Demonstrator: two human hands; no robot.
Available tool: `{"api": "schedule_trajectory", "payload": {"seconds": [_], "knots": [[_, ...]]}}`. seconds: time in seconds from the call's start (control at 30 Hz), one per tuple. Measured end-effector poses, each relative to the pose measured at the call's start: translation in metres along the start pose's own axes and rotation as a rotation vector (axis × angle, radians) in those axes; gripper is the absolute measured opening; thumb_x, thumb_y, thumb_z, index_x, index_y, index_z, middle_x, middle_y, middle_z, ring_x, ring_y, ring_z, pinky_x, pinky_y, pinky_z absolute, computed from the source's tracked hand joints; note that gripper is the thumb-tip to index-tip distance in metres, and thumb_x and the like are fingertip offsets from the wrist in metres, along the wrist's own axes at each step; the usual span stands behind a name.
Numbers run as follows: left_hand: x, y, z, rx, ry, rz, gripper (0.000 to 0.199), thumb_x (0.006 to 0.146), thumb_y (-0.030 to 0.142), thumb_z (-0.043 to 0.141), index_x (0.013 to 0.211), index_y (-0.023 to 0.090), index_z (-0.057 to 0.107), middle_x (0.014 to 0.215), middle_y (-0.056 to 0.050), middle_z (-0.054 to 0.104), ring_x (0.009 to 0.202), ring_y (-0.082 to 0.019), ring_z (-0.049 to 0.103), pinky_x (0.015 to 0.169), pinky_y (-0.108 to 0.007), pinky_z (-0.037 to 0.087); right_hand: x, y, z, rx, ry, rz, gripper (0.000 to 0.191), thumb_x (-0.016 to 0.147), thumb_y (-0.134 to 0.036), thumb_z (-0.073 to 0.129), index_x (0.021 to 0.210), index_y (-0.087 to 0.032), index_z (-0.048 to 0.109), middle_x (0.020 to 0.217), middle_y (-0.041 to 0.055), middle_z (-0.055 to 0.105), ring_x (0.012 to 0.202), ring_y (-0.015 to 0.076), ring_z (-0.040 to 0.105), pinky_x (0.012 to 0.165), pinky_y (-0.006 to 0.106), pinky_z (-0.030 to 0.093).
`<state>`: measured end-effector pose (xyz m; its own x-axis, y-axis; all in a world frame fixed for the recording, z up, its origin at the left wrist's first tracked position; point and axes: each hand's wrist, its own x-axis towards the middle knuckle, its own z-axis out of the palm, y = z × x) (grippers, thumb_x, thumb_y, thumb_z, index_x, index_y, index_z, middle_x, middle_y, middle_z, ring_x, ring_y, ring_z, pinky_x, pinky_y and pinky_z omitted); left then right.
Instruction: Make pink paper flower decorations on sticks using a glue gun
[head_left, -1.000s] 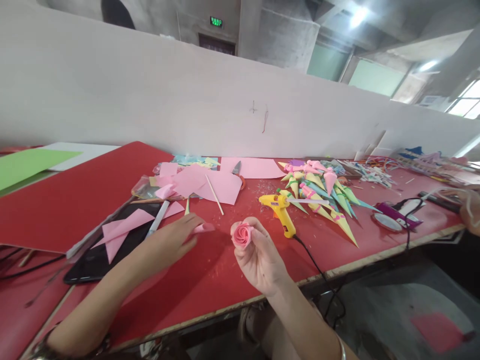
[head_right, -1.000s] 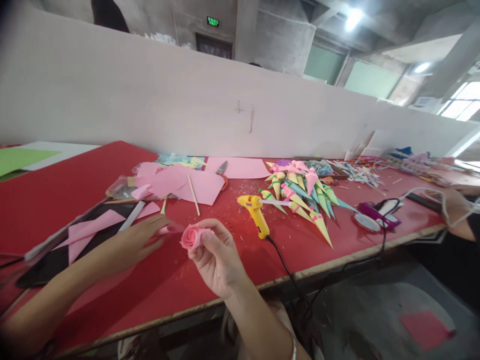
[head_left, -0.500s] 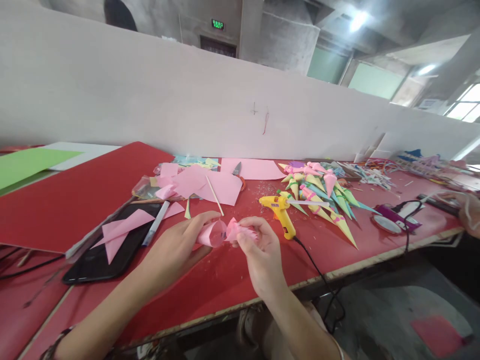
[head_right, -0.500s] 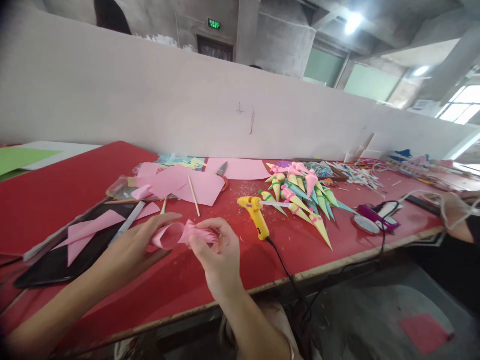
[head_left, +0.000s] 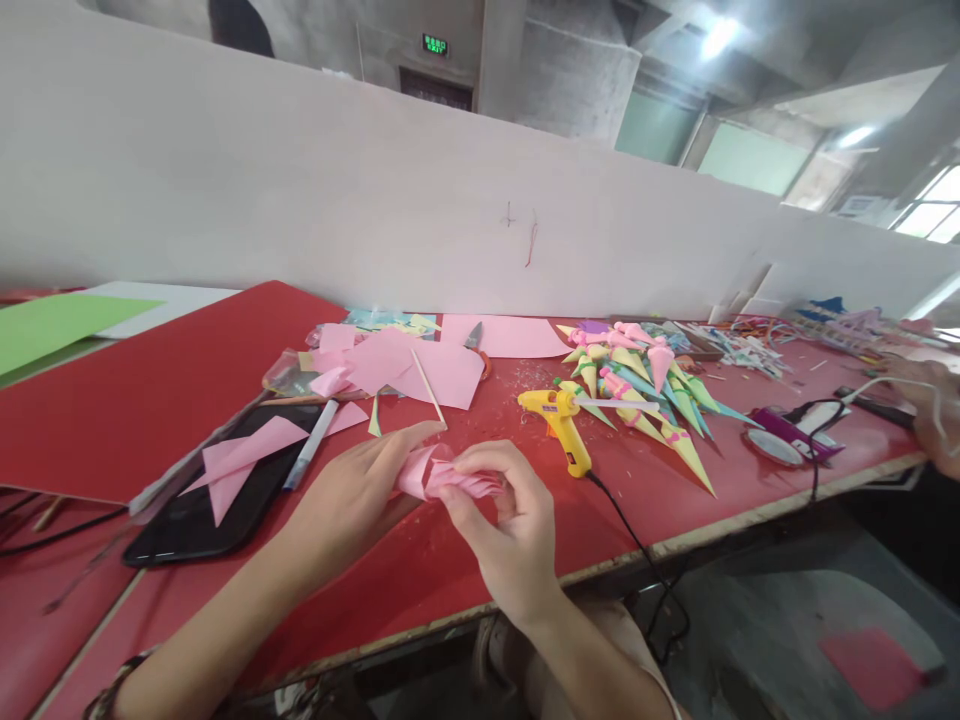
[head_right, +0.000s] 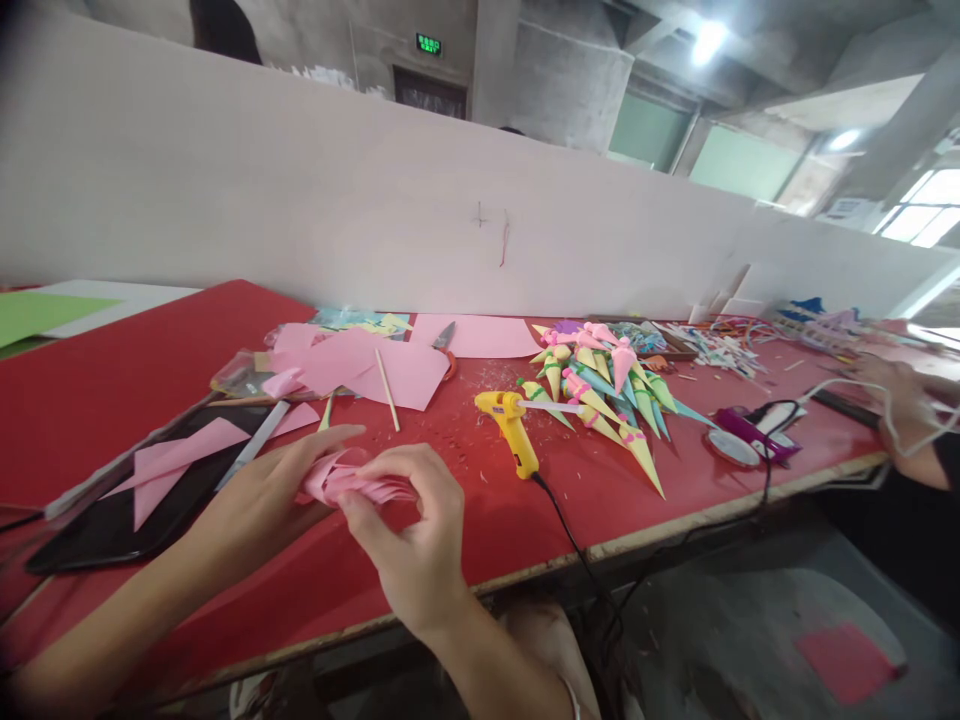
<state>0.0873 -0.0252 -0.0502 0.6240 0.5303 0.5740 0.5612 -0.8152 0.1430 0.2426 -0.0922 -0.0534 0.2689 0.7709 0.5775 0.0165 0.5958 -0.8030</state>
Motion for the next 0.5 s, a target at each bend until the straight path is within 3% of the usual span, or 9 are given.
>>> {"api": "schedule_trajectory", "payload": {"seconds": [0.2,0.5], "knots": [[0.0009,0.0001,-0.001,-0.004,0.039,0.039,0.04,0.094,0.041,0.037,0.129,0.024,0.041,0.104,-0.007,0.068,0.084,-0.02,0.066,0.069,-0.028,0.051,0.0014,0.0028,0.0004,-0.049,0.014,-0.005,0.011,0.077,-0.014,0.064,0.083,-0.023,0.062,0.082,0.0011,0.062,0.081,0.0159,0.058,0.074,0.029,0.048],[-0.0023,-0.0015,-0.0001,0.025,-0.028,-0.026,0.039,0.092,0.038,0.037,0.126,0.022,0.046,0.097,-0.008,0.07,0.079,-0.022,0.066,0.069,-0.03,0.051,0.0035,0.0034,-0.0016,-0.1,-0.011,-0.007,0.009,0.078,-0.014,0.062,0.082,-0.023,0.064,0.081,0.0023,0.062,0.08,0.0162,0.059,0.07,0.028,0.05]]}}
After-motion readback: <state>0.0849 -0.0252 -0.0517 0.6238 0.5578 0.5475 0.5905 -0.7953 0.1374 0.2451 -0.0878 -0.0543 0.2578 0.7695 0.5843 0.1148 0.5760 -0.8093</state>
